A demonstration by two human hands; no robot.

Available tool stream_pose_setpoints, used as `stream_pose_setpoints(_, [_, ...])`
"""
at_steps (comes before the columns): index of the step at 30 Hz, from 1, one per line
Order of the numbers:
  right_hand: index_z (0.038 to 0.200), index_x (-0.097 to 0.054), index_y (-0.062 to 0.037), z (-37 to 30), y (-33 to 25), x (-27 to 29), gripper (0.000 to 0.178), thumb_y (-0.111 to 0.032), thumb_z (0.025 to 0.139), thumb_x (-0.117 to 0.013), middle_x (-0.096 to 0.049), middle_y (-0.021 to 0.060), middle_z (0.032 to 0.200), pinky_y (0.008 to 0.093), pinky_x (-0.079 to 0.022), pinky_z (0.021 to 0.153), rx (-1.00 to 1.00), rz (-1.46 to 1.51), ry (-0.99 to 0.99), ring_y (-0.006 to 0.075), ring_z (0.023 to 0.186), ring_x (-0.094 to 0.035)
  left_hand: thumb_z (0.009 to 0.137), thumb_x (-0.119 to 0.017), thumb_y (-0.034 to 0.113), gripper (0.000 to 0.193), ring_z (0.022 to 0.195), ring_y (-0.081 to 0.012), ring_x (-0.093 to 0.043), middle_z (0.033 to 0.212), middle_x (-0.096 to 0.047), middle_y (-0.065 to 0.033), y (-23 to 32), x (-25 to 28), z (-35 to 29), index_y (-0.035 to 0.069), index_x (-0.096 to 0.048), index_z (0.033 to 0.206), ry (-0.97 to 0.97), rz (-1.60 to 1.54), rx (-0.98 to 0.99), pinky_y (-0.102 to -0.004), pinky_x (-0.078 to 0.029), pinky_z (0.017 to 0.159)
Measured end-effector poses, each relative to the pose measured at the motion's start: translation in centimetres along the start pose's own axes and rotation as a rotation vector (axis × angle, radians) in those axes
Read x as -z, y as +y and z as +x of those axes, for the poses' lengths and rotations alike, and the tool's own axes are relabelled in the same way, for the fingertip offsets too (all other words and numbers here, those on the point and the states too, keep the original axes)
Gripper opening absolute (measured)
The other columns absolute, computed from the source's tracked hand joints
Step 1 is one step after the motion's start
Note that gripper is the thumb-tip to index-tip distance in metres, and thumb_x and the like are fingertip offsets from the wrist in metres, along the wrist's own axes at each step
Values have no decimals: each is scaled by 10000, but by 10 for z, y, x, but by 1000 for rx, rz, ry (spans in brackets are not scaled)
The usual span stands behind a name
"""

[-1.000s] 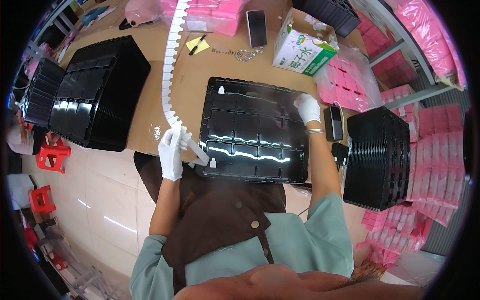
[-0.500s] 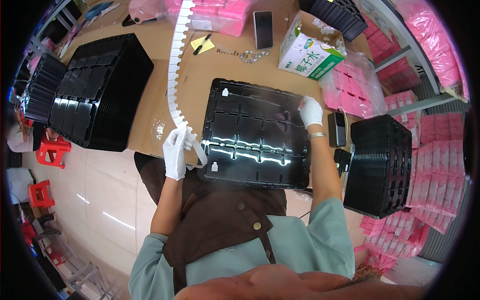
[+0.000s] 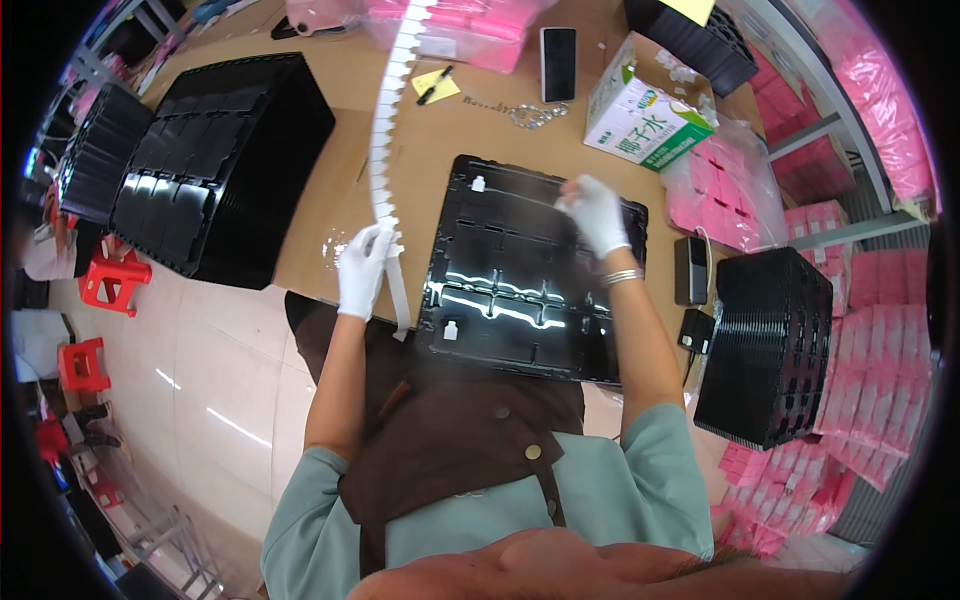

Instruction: The person assembles small metal components into plastic trays by hand, then applies pink foam padding to secure them.

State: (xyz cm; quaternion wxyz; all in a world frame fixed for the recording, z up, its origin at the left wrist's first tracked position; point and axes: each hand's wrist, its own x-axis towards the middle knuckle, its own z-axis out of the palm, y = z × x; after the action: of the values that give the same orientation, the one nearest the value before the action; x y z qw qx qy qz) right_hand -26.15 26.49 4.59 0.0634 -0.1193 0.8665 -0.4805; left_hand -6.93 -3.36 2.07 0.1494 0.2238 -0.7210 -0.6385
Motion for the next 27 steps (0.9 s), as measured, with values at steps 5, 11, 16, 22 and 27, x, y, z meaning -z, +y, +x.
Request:
stream_pose_setpoints(5, [883, -664, -34, 26, -23, -101, 135, -45, 801, -557, -656, 162, 756, 370, -516, 684, 268, -259, -138, 288, 730, -657, 906, -633, 155, 321, 710, -71, -627, 795, -682, -43, -18, -14, 18, 39, -620, 1205, -23, 223, -54, -220, -507, 641])
stream_pose_setpoints(11, [782, -666, -62, 46, -23, -113, 73, -108, 773, -610, -666, 187, 812, 435, -509, 743, 218, -416, -283, 358, 815, -647, 891, -637, 156, 345, 673, -105, -677, 765, -688, -53, -31, -13, 17, 37, -607, 1213, 13, 40, -43, -239, -525, 619])
stream_pose_setpoints(16, [870, -645, -41, 41, -22, -127, 111, -93, 779, -608, -663, 201, 865, 420, -509, 747, 115, -435, -6, 365, 820, -644, 899, -625, 198, 337, 680, -146, -687, 753, -686, -79, -17, -10, 15, 38, -615, 1196, 28, 233, -72, -283, -530, 645])
stream_pose_setpoints(22, [779, -619, -49, 37, -26, -135, 54, -65, 785, -567, -632, 181, 796, 420, -502, 724, 133, -518, 107, 360, 811, -635, 905, -616, 223, 338, 682, -157, -688, 757, -688, -84, -10, -9, 12, 39, -617, 1190, 21, 232, -34, -288, -525, 648])
stream_pose_setpoints(27, [756, -592, -26, 46, 0, -128, 70, 19, 780, -544, -613, 177, 759, 392, -510, 682, 214, -120, 104, 323, 725, -631, 906, -609, 235, 342, 693, -176, -692, 752, -688, -87, -19, -13, 17, 38, -619, 1186, 17, 275, -87, -297, -527, 656])
